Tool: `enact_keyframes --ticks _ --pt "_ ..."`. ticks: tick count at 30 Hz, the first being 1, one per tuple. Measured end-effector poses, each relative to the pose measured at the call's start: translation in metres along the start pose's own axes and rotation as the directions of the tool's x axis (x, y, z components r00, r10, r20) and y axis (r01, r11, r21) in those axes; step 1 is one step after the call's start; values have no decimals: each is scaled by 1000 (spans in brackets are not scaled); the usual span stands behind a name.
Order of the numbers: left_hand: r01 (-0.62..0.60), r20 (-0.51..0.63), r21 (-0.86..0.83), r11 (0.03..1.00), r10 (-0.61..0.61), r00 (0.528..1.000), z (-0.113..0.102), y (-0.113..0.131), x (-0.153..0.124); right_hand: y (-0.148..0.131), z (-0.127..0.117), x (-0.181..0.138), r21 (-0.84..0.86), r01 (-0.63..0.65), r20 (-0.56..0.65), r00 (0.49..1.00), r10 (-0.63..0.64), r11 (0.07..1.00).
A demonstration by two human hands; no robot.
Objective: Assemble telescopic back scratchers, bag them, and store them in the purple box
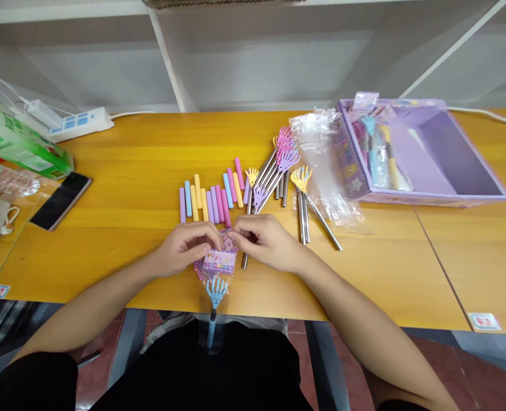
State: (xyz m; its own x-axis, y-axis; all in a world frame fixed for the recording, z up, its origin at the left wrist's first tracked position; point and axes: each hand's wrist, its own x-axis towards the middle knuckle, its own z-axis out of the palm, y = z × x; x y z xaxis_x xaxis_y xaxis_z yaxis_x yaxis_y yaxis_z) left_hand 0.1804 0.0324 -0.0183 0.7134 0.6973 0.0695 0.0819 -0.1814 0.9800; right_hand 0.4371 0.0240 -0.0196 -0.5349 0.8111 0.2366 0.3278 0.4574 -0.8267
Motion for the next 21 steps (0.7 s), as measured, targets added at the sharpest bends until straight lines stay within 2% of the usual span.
enact_keyframes --ticks 4,8,14,17,21 --pt "144 74 -136 980 -135 988 7 -1 -3 2 -1 -1 11 -13 -14 1000 13 1000" --pt "169 158 -160 973 -144 977 10 0 -1 0 -4 -1 61 -18 5 1000 18 998" --pt "142 140 -82 986 -130 982 7 -1 3 -3 -7 0 139 16 95 995 -30 990" --pt "188 132 -128 974 -171 976 8 -2 3 0 -3 1 111 19 163 986 -37 994" --pt "285 149 -182 941 -261 954 9 1 3 3 3 1 57 -11 186 982 0 998"
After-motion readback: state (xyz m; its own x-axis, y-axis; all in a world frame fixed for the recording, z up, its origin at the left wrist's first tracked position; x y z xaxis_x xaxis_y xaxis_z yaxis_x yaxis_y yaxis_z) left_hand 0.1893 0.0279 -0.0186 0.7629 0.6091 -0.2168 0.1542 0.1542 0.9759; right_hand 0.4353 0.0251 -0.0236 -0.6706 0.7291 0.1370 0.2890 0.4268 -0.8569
